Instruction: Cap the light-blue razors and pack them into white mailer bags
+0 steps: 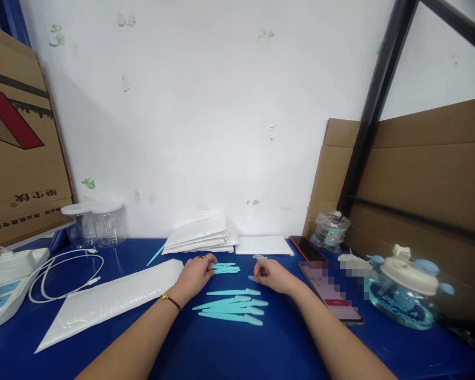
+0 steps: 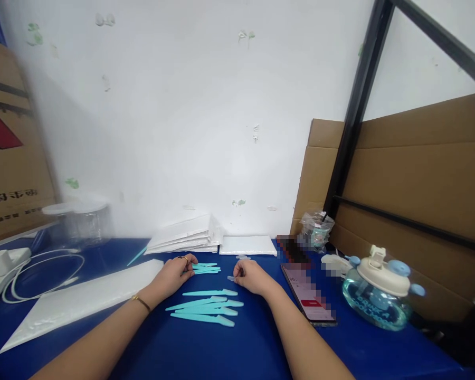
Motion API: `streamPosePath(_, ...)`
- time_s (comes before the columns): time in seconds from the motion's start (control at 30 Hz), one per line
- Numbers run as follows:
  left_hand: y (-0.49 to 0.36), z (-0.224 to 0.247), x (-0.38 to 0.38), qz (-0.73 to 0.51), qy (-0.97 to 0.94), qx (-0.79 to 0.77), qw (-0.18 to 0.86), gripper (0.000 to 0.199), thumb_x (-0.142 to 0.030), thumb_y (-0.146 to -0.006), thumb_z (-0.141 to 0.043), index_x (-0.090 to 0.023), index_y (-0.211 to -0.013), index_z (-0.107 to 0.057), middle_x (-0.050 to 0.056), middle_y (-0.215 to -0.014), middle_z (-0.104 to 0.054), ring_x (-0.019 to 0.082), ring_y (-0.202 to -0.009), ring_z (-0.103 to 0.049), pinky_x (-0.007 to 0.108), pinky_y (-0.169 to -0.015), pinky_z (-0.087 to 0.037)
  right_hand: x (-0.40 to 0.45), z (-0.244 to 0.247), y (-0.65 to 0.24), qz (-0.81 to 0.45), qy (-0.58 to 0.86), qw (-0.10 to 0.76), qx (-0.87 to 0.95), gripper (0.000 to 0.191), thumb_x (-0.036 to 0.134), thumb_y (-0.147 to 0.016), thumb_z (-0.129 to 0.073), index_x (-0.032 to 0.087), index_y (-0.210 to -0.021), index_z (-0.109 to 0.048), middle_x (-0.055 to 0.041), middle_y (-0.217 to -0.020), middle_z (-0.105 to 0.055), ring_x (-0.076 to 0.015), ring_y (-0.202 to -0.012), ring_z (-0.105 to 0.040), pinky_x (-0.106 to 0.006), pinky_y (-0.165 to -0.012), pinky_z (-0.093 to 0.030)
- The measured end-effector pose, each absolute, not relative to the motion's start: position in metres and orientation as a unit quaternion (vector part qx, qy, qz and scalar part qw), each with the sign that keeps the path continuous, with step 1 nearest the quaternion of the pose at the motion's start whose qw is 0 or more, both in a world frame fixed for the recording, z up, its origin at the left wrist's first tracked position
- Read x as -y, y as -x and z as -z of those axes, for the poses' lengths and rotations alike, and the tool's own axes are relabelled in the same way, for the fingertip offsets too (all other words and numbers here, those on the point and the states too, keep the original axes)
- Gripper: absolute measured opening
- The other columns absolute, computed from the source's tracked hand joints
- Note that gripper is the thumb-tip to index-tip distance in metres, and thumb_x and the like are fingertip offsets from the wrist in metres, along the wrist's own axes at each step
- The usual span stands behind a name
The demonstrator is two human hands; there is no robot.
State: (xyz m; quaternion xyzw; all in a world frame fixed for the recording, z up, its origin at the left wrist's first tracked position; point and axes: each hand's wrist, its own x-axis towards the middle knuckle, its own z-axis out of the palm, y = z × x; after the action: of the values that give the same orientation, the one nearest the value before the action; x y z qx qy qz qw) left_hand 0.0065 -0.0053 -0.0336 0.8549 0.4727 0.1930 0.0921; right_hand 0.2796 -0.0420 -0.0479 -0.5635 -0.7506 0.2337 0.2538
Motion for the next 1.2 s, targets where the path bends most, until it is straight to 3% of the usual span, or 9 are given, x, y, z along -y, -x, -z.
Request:
streamPosePath(0.2,-0.008,0.032,0.007,-0.209,-0.855,-0.46,0.118,0.013,-0.019,-0.078,-0.051,-0.022,-0.086,-0.06,0.0,-0.084,-0.063,0.016,-0.083,-0.057,0.025,-0.071,-0.038,0.045,0.043,-0.278,-0.255,0.535,0.306,0.745,0.002,0.017,-0.074,-0.059,0.018,-0.076,-0.06,0.0006,-0.066,-0.061,-0.0122,-0.061,-0.055,-0.02,-0.054,-0.04)
streamPosePath(0.43,-0.01,0.03,0.009,-0.231,-0.864,-0.423,0.143,0.012,-0.023,-0.079,-0.05,-0.023,-0.084,-0.06,0.0,-0.084,-0.063,0.016,-0.078,-0.056,0.025,-0.07,-0.039,0.047,0.039,-0.27,-0.233,0.516,0.339,0.751,0.007,0.024,-0.079,-0.057,0.018,-0.078,-0.06,0.0012,-0.066,-0.059,-0.0115,-0.059,-0.051,-0.021,-0.053,-0.037)
streamPosePath(1.2,-0.016,0.032,0.018,-0.216,-0.869,-0.408,0.18,0.013,-0.024,-0.078,-0.05,-0.022,-0.086,-0.06,0.0,-0.084,-0.062,0.015,-0.078,-0.056,0.023,-0.07,-0.04,0.059,0.031,-0.251,-0.268,0.486,0.317,0.769,0.008,0.026,-0.078,-0.057,0.019,-0.077,-0.062,0.0016,-0.062,-0.056,-0.0118,-0.057,-0.049,-0.022,-0.052,-0.037)
